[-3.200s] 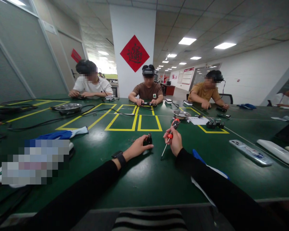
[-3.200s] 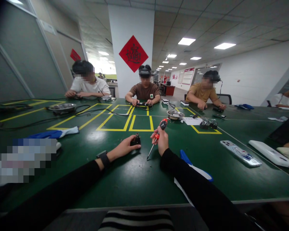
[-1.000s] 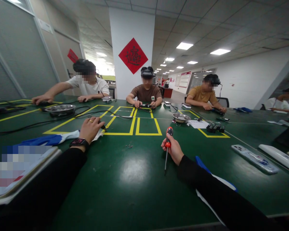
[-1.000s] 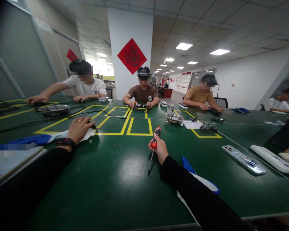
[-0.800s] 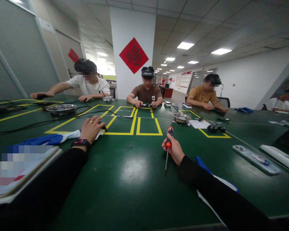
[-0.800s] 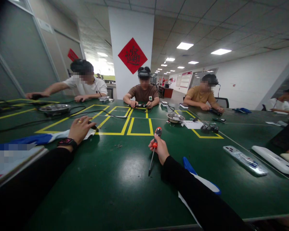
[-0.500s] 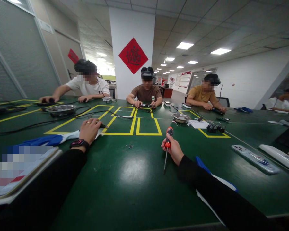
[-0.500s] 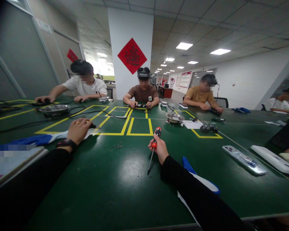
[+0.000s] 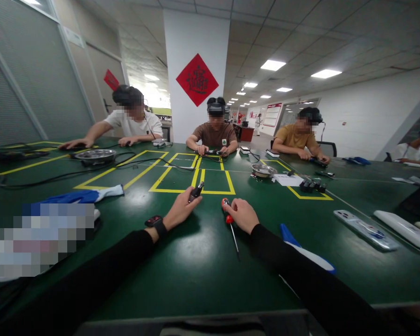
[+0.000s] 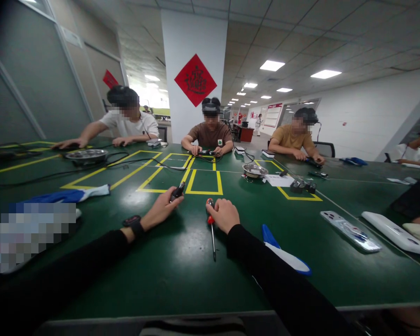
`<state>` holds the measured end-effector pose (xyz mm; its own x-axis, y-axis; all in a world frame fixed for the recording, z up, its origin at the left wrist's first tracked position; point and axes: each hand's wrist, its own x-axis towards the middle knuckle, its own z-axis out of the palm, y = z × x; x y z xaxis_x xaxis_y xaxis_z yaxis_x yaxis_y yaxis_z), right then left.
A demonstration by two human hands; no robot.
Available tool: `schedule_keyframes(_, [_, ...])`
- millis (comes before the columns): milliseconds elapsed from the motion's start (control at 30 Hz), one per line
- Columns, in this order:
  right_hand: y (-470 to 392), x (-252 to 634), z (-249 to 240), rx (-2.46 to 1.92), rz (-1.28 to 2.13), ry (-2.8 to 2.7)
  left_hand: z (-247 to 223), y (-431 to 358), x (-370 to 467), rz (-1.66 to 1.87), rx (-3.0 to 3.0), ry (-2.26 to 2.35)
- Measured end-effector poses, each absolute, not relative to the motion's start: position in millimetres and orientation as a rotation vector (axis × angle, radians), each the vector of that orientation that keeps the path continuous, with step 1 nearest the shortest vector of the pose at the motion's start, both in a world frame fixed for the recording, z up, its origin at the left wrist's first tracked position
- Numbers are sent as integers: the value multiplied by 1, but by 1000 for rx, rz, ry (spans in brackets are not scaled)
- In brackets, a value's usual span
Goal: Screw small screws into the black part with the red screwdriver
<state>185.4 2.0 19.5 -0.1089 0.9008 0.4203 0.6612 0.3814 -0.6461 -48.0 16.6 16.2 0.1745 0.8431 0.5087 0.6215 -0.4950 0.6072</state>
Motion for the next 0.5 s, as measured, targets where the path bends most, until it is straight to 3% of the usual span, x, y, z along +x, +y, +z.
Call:
schedule_keyframes(233, [-29,159,43,-618,1163,-1612,10,-30,38,1210,1890,1101])
schedule_keyframes(500, [-32,161,47,-692,1138,-1705,18,-40,57,1297,1924,898])
